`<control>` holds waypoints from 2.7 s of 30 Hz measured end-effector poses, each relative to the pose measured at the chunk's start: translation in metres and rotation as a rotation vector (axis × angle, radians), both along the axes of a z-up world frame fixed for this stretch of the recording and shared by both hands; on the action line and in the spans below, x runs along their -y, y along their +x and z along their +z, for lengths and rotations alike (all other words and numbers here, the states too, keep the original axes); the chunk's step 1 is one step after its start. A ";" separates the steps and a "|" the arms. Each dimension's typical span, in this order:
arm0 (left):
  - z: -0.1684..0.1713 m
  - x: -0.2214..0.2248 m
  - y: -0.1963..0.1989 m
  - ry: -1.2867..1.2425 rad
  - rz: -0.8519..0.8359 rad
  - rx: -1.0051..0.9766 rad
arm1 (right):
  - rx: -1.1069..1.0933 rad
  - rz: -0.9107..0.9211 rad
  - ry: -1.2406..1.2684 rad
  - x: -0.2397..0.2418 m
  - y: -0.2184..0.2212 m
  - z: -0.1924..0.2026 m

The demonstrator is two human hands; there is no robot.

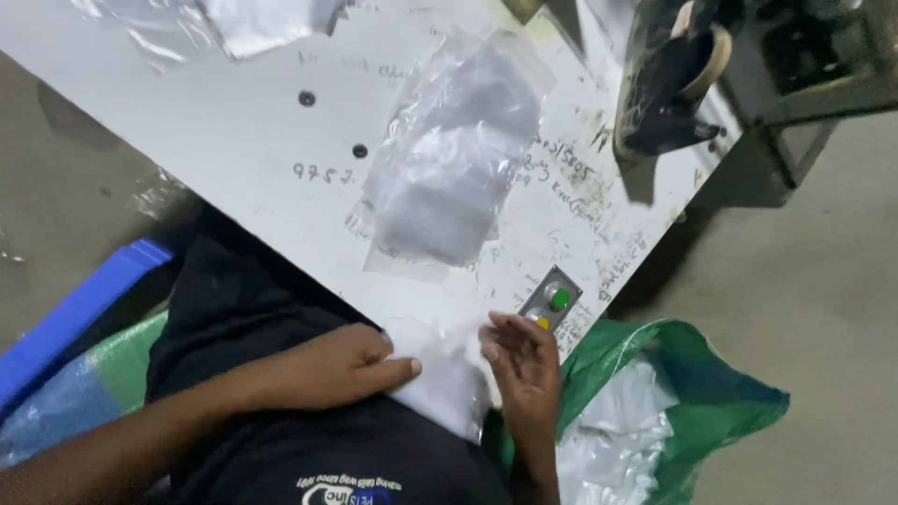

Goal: The person is inserting small white items into plastic bags, folding the bags closed, and placing them into a large green bin.

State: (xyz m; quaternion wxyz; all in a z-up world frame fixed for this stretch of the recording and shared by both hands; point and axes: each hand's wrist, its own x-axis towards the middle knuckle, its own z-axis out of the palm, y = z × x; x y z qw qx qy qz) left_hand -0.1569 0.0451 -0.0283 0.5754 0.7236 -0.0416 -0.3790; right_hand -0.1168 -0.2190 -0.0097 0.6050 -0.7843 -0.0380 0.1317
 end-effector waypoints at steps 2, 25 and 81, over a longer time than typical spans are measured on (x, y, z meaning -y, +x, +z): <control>0.012 -0.001 0.001 -0.026 0.003 0.021 | -0.181 0.197 0.005 0.000 -0.018 -0.003; 0.015 -0.015 0.019 -0.210 0.633 0.057 | -0.119 -0.508 0.424 -0.136 -0.048 -0.009; -0.012 -0.127 0.076 0.081 0.746 0.674 | -0.186 -0.818 0.325 -0.174 -0.045 0.010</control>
